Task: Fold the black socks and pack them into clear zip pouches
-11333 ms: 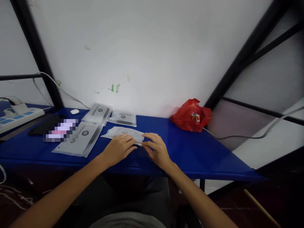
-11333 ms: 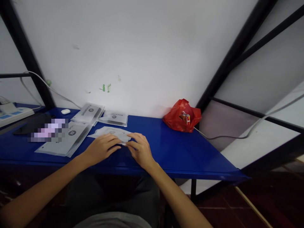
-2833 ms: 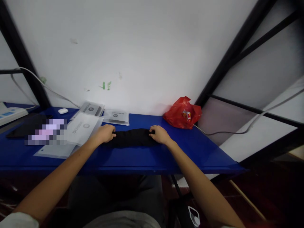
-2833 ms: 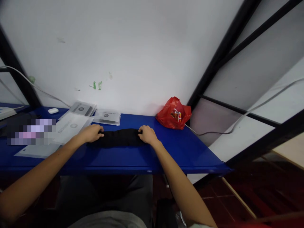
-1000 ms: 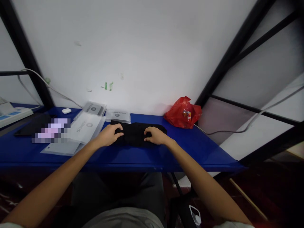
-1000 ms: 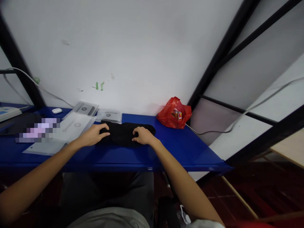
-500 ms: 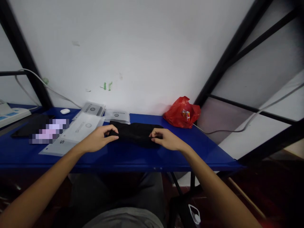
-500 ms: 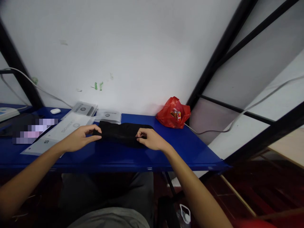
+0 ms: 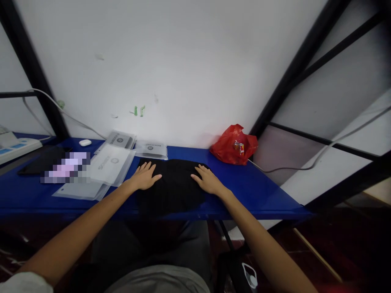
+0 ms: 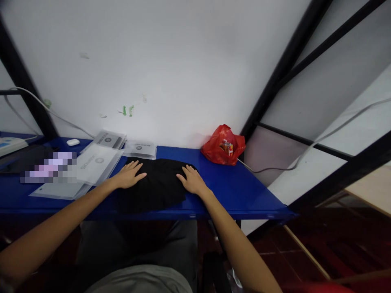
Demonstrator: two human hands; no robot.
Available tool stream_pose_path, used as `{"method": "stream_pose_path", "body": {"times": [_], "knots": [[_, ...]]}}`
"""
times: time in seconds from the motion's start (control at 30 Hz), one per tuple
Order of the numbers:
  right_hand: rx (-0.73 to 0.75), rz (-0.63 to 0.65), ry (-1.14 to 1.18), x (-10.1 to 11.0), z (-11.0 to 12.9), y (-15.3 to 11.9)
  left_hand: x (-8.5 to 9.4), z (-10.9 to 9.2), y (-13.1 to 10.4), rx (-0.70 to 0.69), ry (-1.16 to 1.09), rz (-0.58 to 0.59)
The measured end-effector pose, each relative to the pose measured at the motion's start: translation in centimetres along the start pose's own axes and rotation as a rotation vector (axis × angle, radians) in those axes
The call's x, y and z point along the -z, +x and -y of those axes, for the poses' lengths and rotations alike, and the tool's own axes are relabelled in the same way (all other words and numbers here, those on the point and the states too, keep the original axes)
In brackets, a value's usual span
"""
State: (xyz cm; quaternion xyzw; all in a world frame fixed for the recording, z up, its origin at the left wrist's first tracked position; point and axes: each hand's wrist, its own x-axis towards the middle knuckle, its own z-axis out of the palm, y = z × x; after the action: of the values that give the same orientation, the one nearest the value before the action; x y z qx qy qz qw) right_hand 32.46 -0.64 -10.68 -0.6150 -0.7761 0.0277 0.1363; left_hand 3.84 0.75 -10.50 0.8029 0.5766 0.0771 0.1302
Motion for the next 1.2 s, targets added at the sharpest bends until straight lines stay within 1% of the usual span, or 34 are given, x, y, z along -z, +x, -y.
{"method": "stream_pose_path", "body": {"times": [0.1, 0.23, 0.4, 0.63, 0.83, 0.9, 0.93, 1.0, 1.07, 1.1, 1.13, 1.2], "knots": [[-0.039, -0.008, 0.031, -1.1, -0.9, 0.4, -0.3, 1.0, 1.1, -0.017, 0.015, -0.013], [-0.043, -0.045, 0.074, -1.5, -1.3, 0.3, -0.1, 1.6, 1.1, -0.054, 0.011, -0.048], [-0.050, -0.070, 0.067, -1.6, -1.1, 0.2, 0.1, 1.8, 1.0, -0.075, -0.001, -0.067], [-0.066, -0.089, 0.056, -1.7, -0.9, 0.1, 0.1, 2.3, 1.7, -0.102, -0.014, -0.084], [-0.056, -0.095, 0.059, -1.8, -1.0, 0.2, 0.1, 2.4, 2.0, -0.116, -0.006, -0.082], [-0.039, -0.120, 0.078, -1.6, -1.0, 0.1, 0.2, 2.3, 1.8, -0.114, -0.001, -0.094], [-0.025, -0.150, 0.092, -1.4, -0.8, 0.0, 0.4, 2.2, 1.6, -0.121, 0.010, -0.118], [0.016, -0.246, 0.135, -0.6, -0.2, -0.6, 0.9, 1.7, 0.8, -0.160, 0.038, -0.205], [0.089, -0.340, 0.201, 0.5, 0.9, -1.5, 1.4, 0.9, -0.7, -0.230, 0.053, -0.302], [0.144, -0.355, 0.243, 1.2, 1.7, -2.2, 1.8, 0.4, -1.6, -0.266, 0.045, -0.326], [0.213, -0.327, 0.283, 1.7, 2.4, -2.9, 2.1, 0.0, -2.7, -0.305, 0.025, -0.322], [0.334, -0.179, 0.321, 2.7, 3.9, -4.3, 2.6, -0.8, -4.9, -0.351, -0.010, -0.238]]}}
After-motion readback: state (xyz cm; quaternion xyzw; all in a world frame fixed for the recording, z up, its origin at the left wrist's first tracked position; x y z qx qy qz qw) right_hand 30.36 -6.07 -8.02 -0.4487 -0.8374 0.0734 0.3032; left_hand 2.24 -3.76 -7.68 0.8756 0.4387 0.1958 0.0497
